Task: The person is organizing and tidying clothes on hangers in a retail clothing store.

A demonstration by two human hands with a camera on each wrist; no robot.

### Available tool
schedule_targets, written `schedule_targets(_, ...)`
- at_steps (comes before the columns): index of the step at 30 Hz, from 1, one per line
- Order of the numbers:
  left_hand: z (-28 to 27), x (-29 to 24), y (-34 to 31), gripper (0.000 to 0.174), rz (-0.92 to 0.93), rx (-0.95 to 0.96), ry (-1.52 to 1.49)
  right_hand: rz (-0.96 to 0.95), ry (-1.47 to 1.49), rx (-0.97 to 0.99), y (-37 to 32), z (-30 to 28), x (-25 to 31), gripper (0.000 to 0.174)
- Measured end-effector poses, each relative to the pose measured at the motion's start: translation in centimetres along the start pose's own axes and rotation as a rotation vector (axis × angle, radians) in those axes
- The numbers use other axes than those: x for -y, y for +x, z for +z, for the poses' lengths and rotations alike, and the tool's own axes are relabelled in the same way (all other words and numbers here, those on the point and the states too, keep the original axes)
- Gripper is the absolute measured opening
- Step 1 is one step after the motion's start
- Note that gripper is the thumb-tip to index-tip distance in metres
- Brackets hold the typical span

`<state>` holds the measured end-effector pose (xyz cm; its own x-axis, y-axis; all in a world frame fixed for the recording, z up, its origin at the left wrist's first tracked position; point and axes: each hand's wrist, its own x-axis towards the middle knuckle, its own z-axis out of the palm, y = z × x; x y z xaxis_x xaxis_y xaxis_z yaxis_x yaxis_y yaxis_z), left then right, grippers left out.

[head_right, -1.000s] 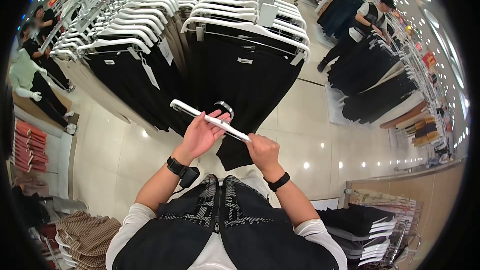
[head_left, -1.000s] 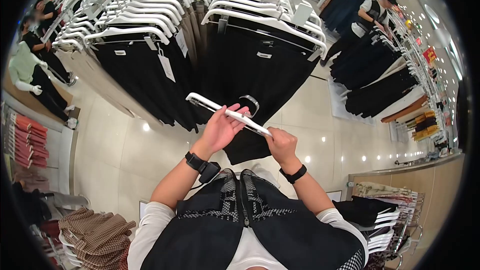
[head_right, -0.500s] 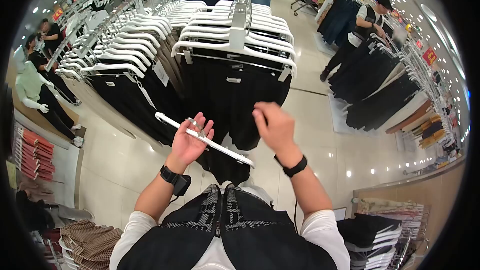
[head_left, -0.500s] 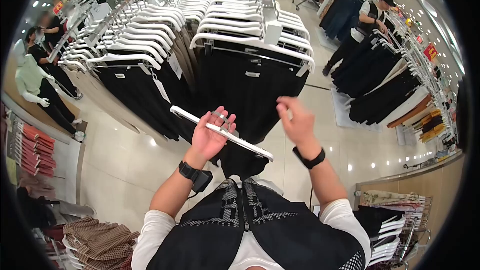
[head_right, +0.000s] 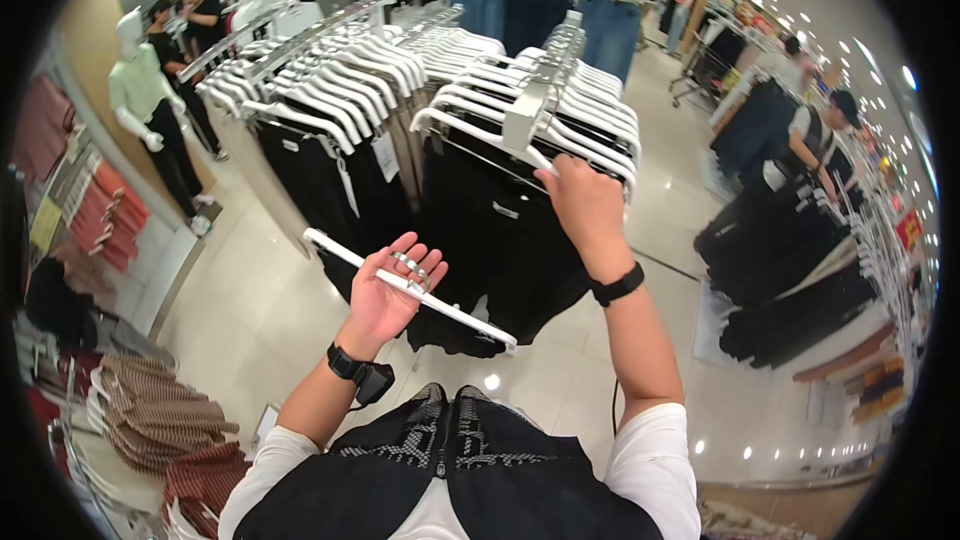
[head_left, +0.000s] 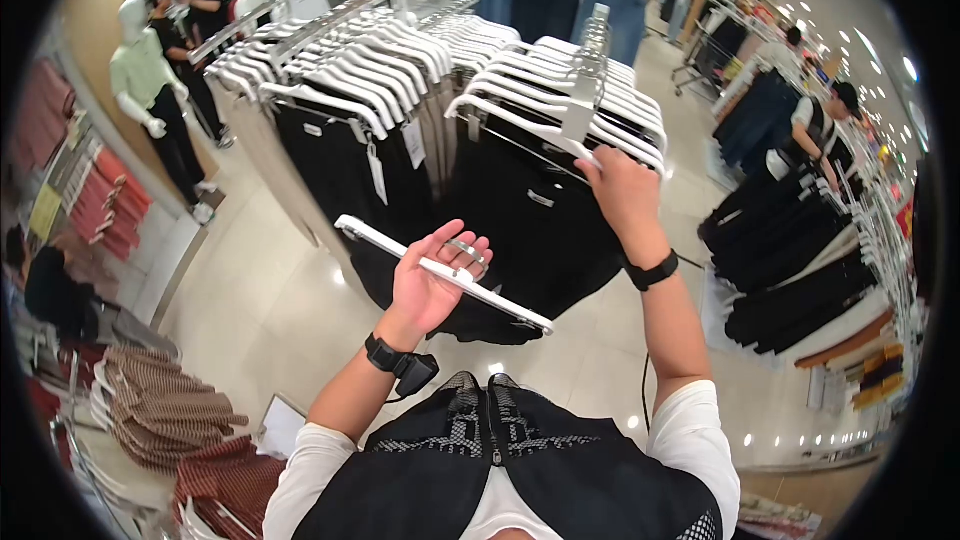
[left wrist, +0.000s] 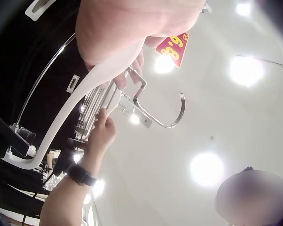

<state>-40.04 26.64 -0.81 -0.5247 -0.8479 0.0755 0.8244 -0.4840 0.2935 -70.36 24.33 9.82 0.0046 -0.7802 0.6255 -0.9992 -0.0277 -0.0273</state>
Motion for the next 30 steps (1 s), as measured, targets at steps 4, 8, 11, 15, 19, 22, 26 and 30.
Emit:
schedule_targets(4, 0.8, 0.2, -0.8, 0.042, 0.042, 0.040, -0.012, -0.008, -0.083, -0.246, 0.0, -0.9, -0.8, 0.030)
schedule_targets(8, 0.4, 0.9, -1.4, 0.043, 0.051, 0.070, -0.022, 0.109, 0.072, -0.229, -2.8, -2.5, -2.7, 0.029)
schedule_targets(11, 0.0, 1.8, -1.5, 0.044, 0.028, 0.063, -0.034, 0.223, 0.186, -0.077, -6.1, -3.1, -3.1, 0.030)
schedule_targets(15, -0.9, 3.2, -1.3, 0.046, -0.017, 0.086, -0.051, 0.314, 0.269, 0.021, -9.4, -3.1, -2.8, 0.030)
schedule_targets(19, -1.8, 3.8, -1.3, 0.047, -0.045, 0.050, -0.061, 0.389, 0.316, 0.115, -10.0, -3.5, -3.1, 0.030)
schedule_targets(22, -2.3, 3.8, -1.4, 0.047, -0.053, 0.096, -0.084, 0.442, 0.308, 0.162, -9.0, -4.5, -4.7, 0.033)
schedule_targets(26, -3.0, 3.2, -2.0, 0.050, -0.077, 0.114, -0.141, 0.423, 0.329, 0.192, -7.2, -6.6, -7.2, 0.036)
schedule_targets(30, -2.4, 2.6, -2.8, 0.044, -0.093, 0.048, -0.090, 0.351, 0.313, 0.167, -8.0, -7.7, -6.9, 0.032)
